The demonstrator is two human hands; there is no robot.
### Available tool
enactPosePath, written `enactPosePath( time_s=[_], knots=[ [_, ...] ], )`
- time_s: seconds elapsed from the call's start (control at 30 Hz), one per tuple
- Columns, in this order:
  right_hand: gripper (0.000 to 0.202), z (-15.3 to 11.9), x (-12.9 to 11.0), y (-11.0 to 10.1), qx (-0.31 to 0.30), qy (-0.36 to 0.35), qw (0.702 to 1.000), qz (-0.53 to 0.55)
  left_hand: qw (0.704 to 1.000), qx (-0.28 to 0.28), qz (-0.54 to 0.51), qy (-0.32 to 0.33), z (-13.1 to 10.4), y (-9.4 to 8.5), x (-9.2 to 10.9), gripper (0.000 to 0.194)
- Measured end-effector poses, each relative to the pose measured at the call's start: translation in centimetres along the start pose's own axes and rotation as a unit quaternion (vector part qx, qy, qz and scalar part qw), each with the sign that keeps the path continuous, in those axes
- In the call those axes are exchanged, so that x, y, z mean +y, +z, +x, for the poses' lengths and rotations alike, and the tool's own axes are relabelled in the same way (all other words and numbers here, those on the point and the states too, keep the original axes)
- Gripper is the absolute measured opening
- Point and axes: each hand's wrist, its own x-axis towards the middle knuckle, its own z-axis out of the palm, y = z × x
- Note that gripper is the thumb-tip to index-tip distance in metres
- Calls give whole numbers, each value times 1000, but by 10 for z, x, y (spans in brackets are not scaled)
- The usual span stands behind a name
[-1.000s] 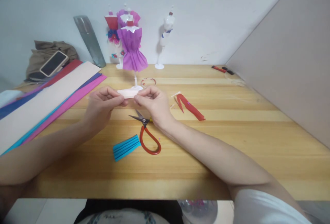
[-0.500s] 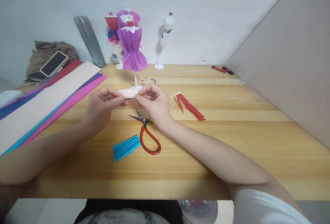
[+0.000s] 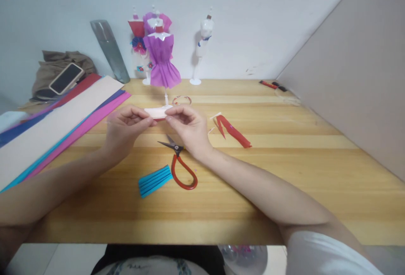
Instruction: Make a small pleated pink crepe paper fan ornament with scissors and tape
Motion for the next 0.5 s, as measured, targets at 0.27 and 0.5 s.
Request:
enactPosePath(
  time_s=[0.27, 0.5],
  knots=[
    [8, 0, 3, -1, -3, -19, 1000, -15, 999, -4, -6, 48, 4, -2, -11, 10],
    [10, 1, 8, -2, -10, -67, 997, -29, 967, -3, 133, 216, 7, -7, -18, 13]
  ],
)
